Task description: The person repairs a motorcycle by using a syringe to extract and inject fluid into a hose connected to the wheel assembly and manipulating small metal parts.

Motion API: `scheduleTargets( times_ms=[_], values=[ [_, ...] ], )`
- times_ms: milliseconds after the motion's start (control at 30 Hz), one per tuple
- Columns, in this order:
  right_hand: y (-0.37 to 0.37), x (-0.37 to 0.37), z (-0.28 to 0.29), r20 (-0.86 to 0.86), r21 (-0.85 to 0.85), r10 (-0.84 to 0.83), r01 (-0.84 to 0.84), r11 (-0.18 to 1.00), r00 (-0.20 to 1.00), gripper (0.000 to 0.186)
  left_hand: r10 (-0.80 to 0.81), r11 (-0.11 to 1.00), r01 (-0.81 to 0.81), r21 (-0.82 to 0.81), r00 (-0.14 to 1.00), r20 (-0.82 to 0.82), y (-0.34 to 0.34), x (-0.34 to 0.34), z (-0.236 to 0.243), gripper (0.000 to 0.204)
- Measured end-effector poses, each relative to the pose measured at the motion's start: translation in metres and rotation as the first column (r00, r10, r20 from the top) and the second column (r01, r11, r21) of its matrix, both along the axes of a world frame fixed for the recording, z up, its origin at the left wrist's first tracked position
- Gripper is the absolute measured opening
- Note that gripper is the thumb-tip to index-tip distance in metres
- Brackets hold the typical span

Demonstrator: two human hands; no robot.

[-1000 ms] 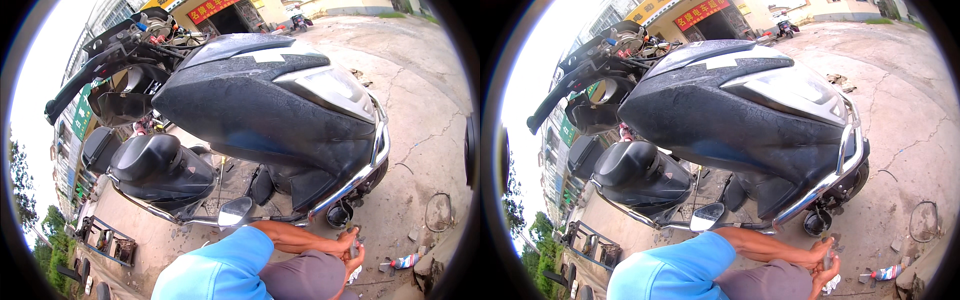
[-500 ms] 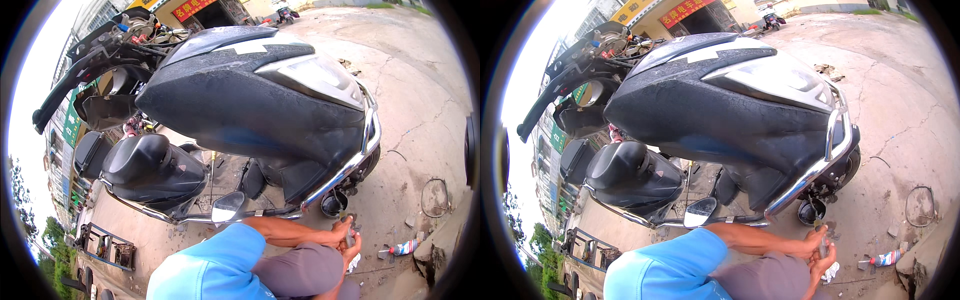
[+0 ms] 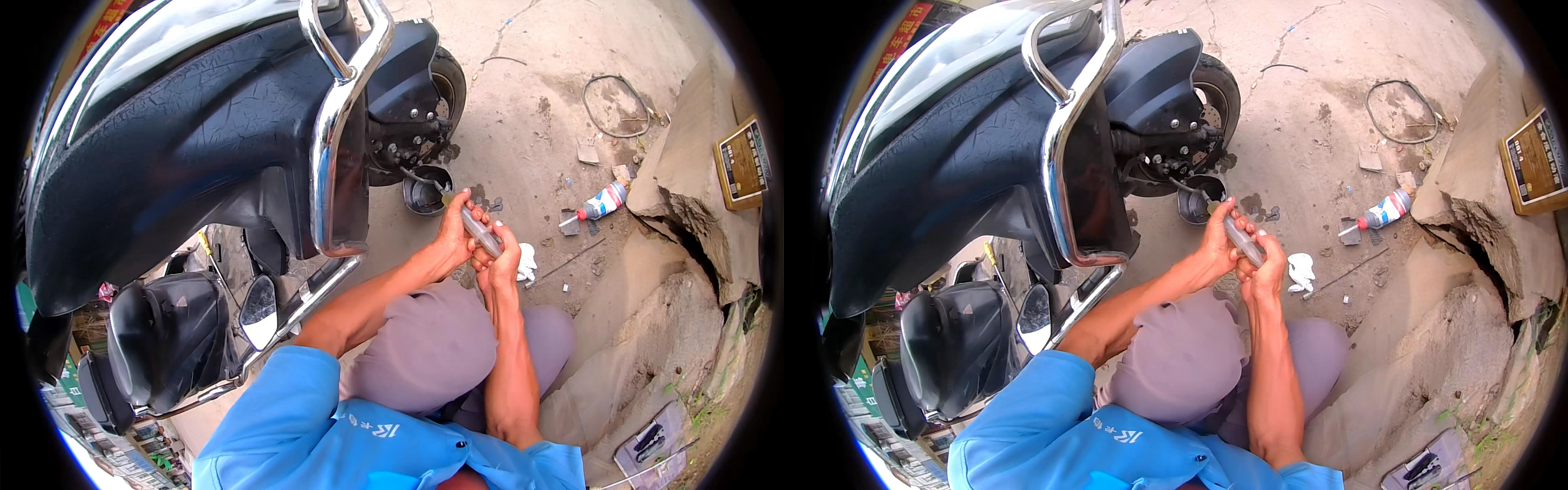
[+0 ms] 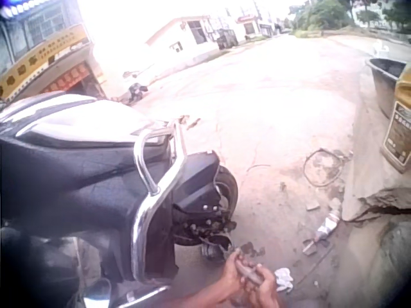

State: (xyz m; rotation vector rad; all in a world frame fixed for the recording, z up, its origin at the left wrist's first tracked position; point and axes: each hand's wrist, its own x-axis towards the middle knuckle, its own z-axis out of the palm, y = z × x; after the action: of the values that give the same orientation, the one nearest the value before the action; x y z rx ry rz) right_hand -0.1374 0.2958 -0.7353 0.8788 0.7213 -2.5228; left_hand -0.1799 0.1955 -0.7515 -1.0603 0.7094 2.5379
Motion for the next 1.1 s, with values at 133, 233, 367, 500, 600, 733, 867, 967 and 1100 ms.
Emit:
scheduleTargets(
  times_ms=[133,233,367,500,600,733,867,967,1100],
  values=[
    [0.001,0.007,-0.006,-0.018,0.001,-0.014,0.014,1.0,1.0,0.022,-0.019,0.995,0.027,-0.094,0.996,0.09,0.003,0.005,0.003,0.024],
    [-0.005,0.006,-0.004,0.016,0.035,-0.087,0.087,0.996,0.996,0.022,-0.059,0.984,0.076,-0.159,0.992,0.114,0.004,0.003,0.014,0.024],
    [-0.012,0.003,0.0,0.028,0.042,-0.053,0.052,0.998,0.998,0.022,-0.034,0.977,0.061,-0.203,0.99,0.133,-0.002,0.0,0.017,0.023],
    [-0.009,0.002,0.001,0.069,0.058,-0.039,0.035,0.998,0.997,0.022,0.038,0.971,0.012,-0.238,0.978,0.205,0.009,-0.003,0.022,0.022],
    [-0.012,0.003,-0.001,0.068,0.065,-0.046,0.042,0.997,0.997,0.023,-0.007,0.97,0.057,-0.238,0.978,0.209,0.007,-0.002,0.028,0.021],
    [-0.015,0.003,-0.001,0.071,0.075,-0.041,0.036,0.997,0.997,0.023,0.022,0.969,0.032,-0.244,0.976,0.215,0.006,-0.001,0.027,0.021],
    [-0.014,0.004,0.004,0.067,0.085,-0.045,0.04,0.996,0.997,0.024,0.018,0.963,0.035,-0.265,0.981,0.194,0.005,0.0,0.025,0.02],
    [-0.014,0.004,0.005,0.082,0.08,-0.044,0.038,0.996,0.996,0.024,0.01,0.956,0.044,-0.289,0.983,0.182,0.006,0.001,0.025,0.02],
    [-0.015,0.006,0.004,0.08,0.078,-0.045,0.039,0.996,0.996,0.024,0.031,0.953,0.02,-0.301,0.986,0.164,0.005,0.002,0.02,0.02]
  ],
)
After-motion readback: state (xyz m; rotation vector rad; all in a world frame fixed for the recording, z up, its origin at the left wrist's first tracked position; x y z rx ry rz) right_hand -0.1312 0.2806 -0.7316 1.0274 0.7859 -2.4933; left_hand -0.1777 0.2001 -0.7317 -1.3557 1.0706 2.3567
